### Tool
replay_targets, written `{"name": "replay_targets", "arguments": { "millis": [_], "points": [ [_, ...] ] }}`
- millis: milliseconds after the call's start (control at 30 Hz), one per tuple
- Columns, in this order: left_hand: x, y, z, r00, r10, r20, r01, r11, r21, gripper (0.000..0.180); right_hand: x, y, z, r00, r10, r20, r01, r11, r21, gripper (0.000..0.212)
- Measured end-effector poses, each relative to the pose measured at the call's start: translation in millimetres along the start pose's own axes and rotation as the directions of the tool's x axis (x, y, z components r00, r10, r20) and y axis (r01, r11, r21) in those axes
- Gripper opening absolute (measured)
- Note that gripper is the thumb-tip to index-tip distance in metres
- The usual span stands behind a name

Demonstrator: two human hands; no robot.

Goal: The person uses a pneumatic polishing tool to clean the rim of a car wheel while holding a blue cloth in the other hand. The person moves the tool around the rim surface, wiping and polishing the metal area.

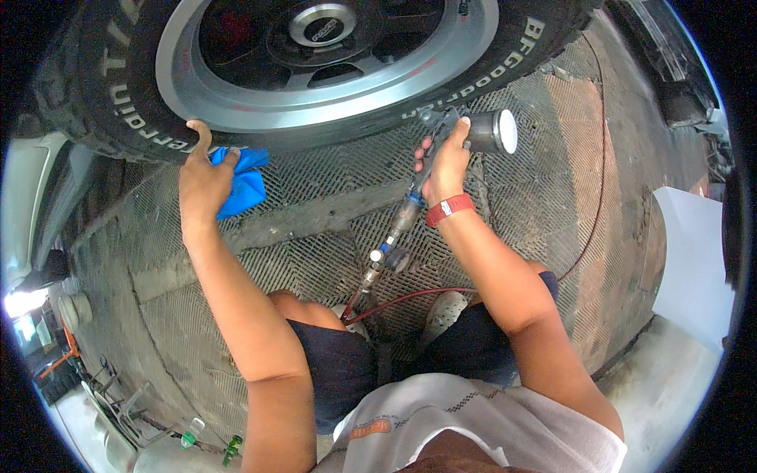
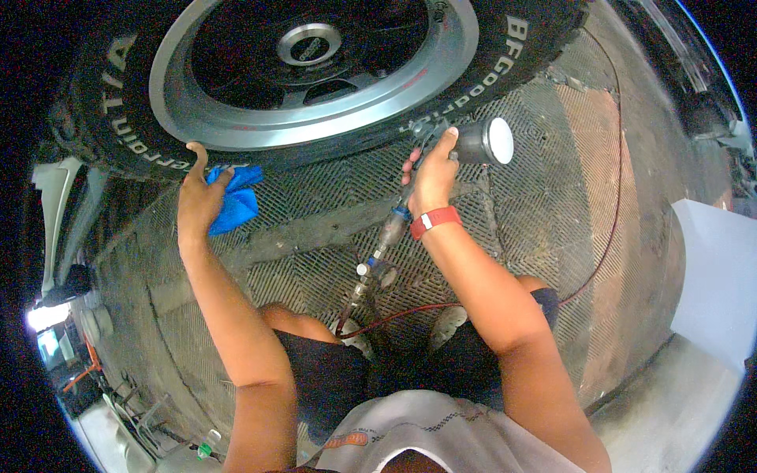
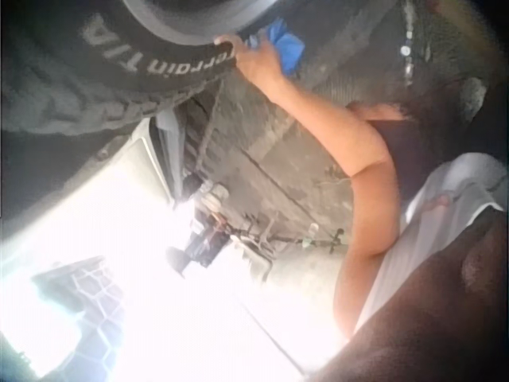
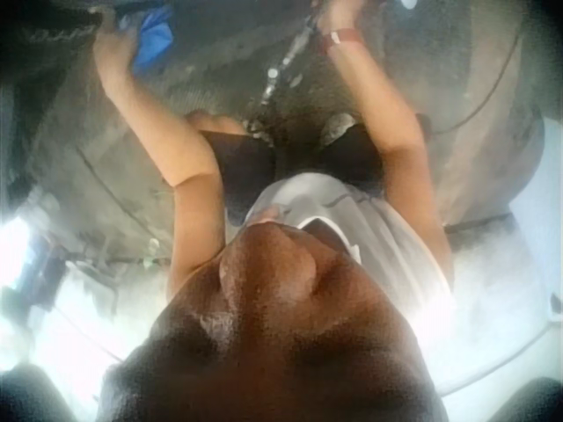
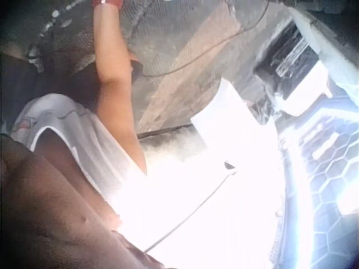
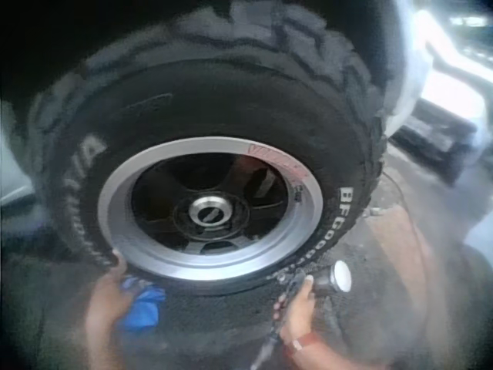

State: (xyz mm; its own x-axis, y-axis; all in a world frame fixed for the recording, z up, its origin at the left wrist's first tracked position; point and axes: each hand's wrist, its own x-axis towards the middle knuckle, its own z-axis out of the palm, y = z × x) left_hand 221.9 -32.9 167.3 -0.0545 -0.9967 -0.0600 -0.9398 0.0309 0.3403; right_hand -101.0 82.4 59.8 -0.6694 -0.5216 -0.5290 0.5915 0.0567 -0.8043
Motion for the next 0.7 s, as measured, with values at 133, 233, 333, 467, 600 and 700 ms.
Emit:
{"name": "replay_targets", "arguments": {
  "millis": [133, 233, 333, 467, 600, 700],
  "points": [
    [-2, -8, 0, 1.000, 0.016, -0.009, -0.016, 0.999, -0.032, 0.092, 1, 22, 11, 0.999, 0.042, 0.032, -0.041, 0.998, -0.046, 0.065],
    [-4, -7, -2, 1.000, 0.001, -0.001, -0.001, 1.000, -0.022, 0.091, 3, 37, 20, 0.994, 0.081, 0.074, -0.077, 0.996, -0.053, 0.066],
    [-4, -12, -2, 1.000, 0.014, -0.003, -0.014, 1.000, -0.025, 0.091, 1, 55, 30, 0.988, 0.124, 0.088, -0.108, 0.979, -0.170, 0.067],
    [-6, -15, -4, 1.000, 0.025, 0.002, -0.025, 0.999, -0.024, 0.092, -14, 78, 47, 0.968, 0.134, 0.210, -0.086, 0.970, -0.226, 0.066],
    [-6, -23, -8, 0.999, 0.011, 0.032, -0.008, 0.996, -0.093, 0.095, -44, 93, 67, 0.928, 0.195, 0.317, -0.110, 0.957, -0.267, 0.065],
    [-7, -26, -10, 0.999, 0.017, 0.034, -0.014, 0.995, -0.096, 0.095, -61, 105, 81, 0.905, 0.212, 0.368, -0.095, 0.946, -0.311, 0.065]
  ]
}}
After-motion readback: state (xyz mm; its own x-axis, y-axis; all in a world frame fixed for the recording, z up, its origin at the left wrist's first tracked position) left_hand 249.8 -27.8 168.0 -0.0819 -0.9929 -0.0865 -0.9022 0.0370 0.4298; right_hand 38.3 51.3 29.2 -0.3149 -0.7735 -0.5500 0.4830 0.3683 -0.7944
